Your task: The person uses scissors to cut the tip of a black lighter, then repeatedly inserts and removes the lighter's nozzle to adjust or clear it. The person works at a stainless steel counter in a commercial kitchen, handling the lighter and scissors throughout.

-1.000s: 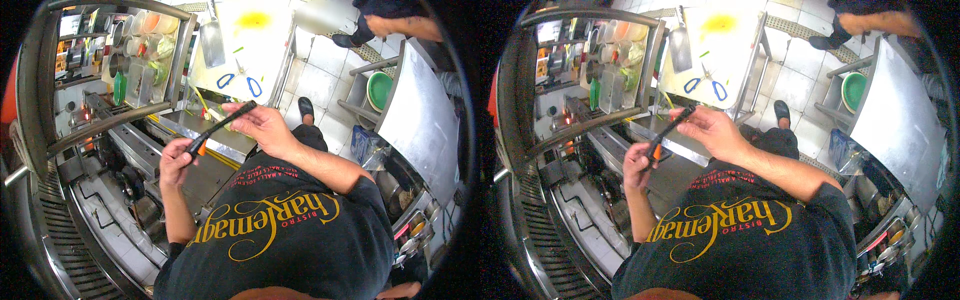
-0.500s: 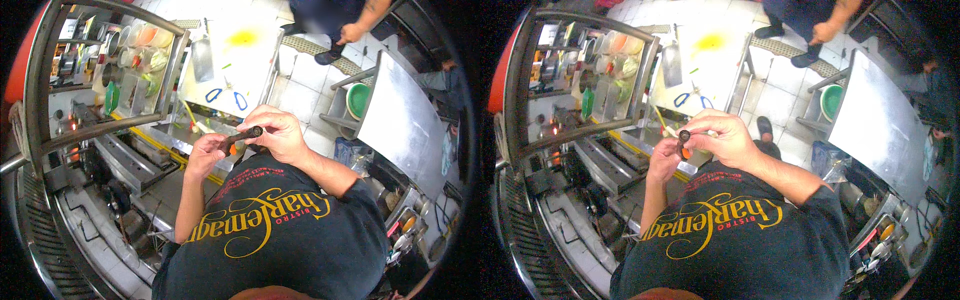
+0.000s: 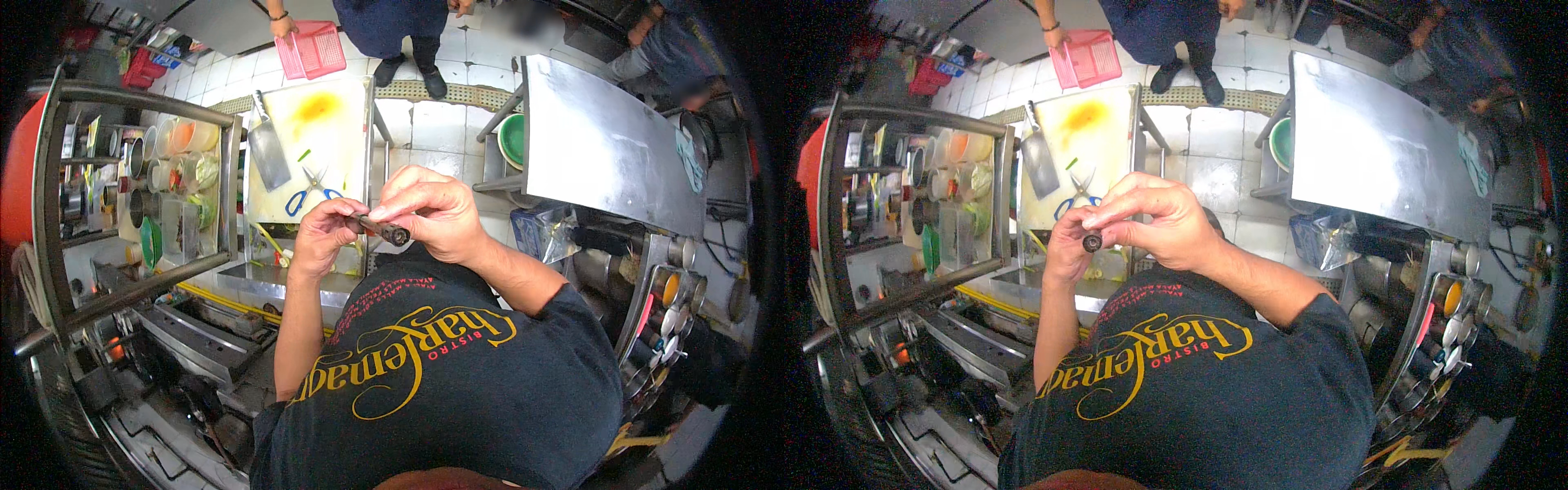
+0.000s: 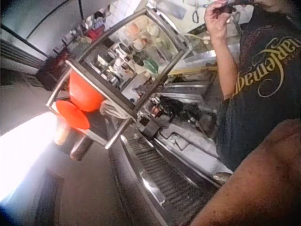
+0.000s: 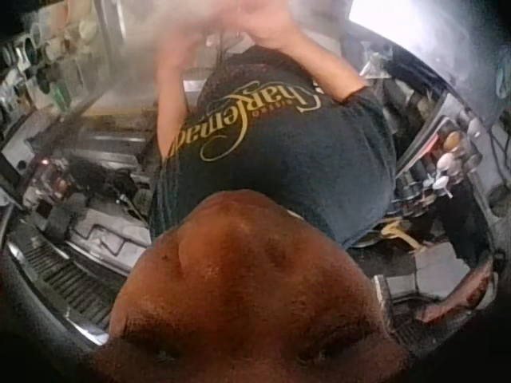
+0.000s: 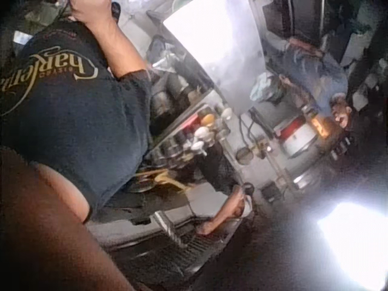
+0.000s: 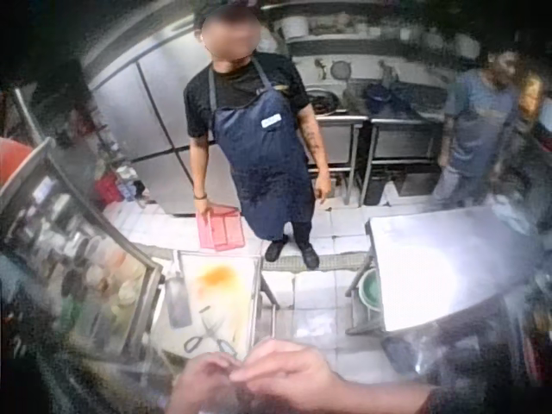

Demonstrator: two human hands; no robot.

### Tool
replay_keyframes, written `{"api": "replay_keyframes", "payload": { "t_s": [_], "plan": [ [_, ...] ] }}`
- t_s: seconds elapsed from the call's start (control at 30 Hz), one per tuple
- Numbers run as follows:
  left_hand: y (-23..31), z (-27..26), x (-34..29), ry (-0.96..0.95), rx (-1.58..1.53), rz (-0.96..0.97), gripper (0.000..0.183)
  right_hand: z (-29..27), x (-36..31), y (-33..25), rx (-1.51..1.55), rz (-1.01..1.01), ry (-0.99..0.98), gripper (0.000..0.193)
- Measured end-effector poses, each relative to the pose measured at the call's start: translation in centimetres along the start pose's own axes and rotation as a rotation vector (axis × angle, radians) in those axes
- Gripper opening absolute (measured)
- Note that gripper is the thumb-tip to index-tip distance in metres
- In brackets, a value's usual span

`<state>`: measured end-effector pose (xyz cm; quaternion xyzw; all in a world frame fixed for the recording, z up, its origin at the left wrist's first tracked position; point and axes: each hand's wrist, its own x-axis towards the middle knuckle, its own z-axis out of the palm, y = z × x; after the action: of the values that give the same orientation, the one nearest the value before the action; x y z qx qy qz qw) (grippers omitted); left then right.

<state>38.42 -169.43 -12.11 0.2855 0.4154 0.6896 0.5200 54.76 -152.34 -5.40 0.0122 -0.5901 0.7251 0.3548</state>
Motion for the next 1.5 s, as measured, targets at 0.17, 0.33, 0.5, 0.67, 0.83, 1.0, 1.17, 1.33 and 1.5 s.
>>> {"api": "replay_keyframes", "payload": {
  "t_s": [0.17, 0.33, 0.5, 0.67, 0.83, 1.0, 1.17, 1.33, 1.5],
  "plan": [
    [-0.7, -0.4, 0.9, -0.047, 0.017, -0.055, 0.033, -0.6, -0.8, -0.6, -0.040, -0.040, 0.030, 0.022],
    [-0.6, 0.7, 1.2, -0.075, -0.001, -0.107, 0.033, -0.6, -1.6, -1.1, -0.052, -0.065, 0.070, 0.021],
    [-1.6, 1.1, 0.9, -0.043, 0.006, -0.196, 0.035, -0.6, -2.3, -1.5, -0.046, -0.054, 0.105, 0.020],
    [-1.9, 1.9, 1.1, -0.114, 0.012, -0.253, 0.036, -0.6, -2.7, -1.8, -0.054, -0.051, 0.111, 0.019],
    [-2.5, 1.8, 0.9, -0.157, -0.029, -0.269, 0.037, -0.5, -2.9, -1.8, -0.055, -0.047, 0.112, 0.020],
    [-2.7, 1.8, 0.7, -0.204, -0.094, -0.288, 0.038, -0.4, -3.1, -1.8, -0.047, -0.035, 0.117, 0.020],
    [-2.9, 1.8, 0.5, -0.170, -0.044, -0.300, 0.037, -0.4, -3.3, -2.0, -0.057, -0.048, 0.110, 0.020],
    [-2.9, 1.9, 0.8, -0.191, -0.018, -0.337, 0.037, -0.5, -3.9, -2.2, -0.041, -0.051, 0.128, 0.020],
    [-3.1, 2.4, 1.4, -0.260, 0.024, -0.357, 0.038, -0.7, -4.6, -2.5, 0.007, -0.064, 0.165, 0.021]
  ]
}}
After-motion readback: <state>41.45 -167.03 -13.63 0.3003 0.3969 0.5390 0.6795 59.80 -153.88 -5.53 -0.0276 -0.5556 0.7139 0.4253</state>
